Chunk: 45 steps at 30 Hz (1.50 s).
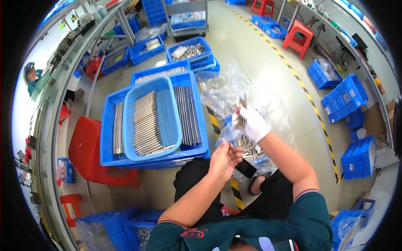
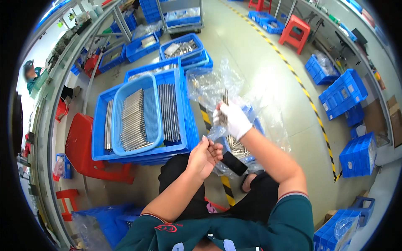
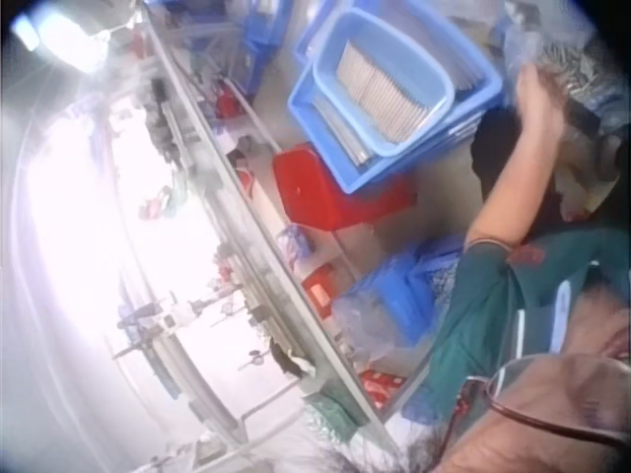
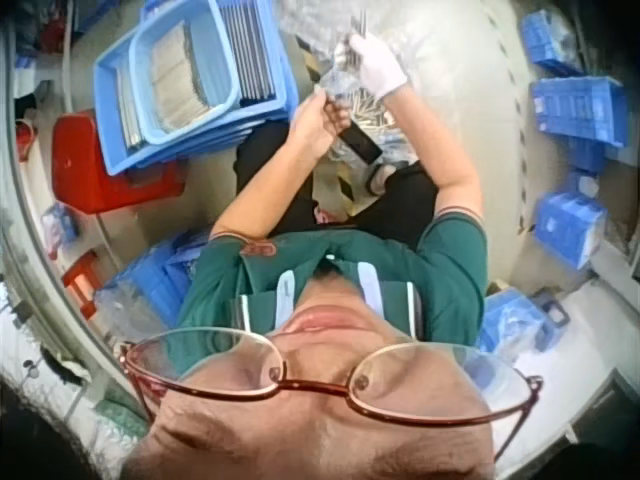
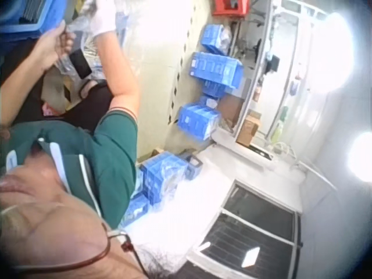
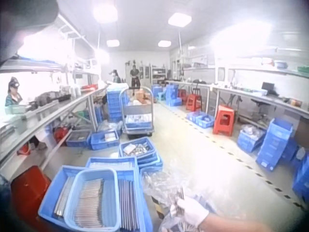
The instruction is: The person sits on the floor and repeatedly picks up small metal rods from a plastic bag, inspects them, and places them into a blue plastic crate. The person handles the rods one by one or in small groups, organizing them into the crate.
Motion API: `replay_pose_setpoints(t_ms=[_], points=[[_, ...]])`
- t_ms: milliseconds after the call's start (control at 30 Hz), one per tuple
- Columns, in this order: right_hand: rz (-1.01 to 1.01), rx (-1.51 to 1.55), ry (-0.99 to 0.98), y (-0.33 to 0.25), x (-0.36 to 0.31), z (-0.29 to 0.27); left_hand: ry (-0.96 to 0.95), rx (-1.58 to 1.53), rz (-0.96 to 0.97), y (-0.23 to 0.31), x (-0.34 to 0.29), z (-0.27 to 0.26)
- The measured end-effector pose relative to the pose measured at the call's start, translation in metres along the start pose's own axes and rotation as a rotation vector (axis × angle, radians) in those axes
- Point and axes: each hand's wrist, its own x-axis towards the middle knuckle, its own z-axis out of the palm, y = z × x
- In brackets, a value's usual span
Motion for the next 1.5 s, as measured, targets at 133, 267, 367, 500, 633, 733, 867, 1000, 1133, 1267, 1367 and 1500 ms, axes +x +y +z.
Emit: replay_pose_setpoints(t_ms=[133, 267, 367, 500, 633, 733, 867, 1000, 1133, 1267, 1367, 1500], points=[[-0.275, -0.185, 0.164, 0.003, -0.084, 0.085, -0.015, -0.331, 0.077, -0.006, 0.022, 0.0], [-0.456, -0.133, 0.254, 0.036, -0.106, 0.088, -0.191, -0.413, 0.096, -0.013, 0.019, 0.02], [-0.45, -0.231, 0.27, 0.036, -0.116, 0.086, -0.211, -0.36, 0.079, -0.019, 0.008, 0.023], [-0.556, -0.556, 0.298, 0.035, -0.119, 0.08, -0.131, -0.312, 0.012, -0.033, 0.027, 0.004], [-0.802, -1.065, 0.478, 0.046, -0.112, 0.047, 0.041, -0.22, -0.061, -0.042, 0.014, 0.02], [-0.566, -1.037, 0.522, 0.034, -0.112, 0.048, 0.061, -0.187, -0.084, -0.042, 0.031, 0.004], [-0.453, -0.97, 0.338, 0.017, -0.13, 0.044, -0.043, 0.018, -0.038, -0.04, 0.024, 0.006], [-0.054, -0.827, 0.128, -0.003, -0.14, 0.03, 0.135, 0.816, 0.751, -0.045, 0.048, -0.015], [0.276, -0.83, -0.122, -0.01, -0.158, 0.006, 0.05, 1.439, 0.806, -0.029, 0.004, 0.017], [0.358, -0.6, -0.178, 0.011, -0.162, 0.0, -0.053, 1.476, 0.715, -0.026, 0.0, 0.015], [0.299, -0.714, -0.161, 0.008, -0.159, 0.007, -0.011, 1.455, 0.72, -0.025, 0.014, 0.008], [0.218, -0.762, -0.071, 0.008, -0.166, 0.015, -0.067, 0.828, 0.552, -0.022, 0.014, 0.009]])
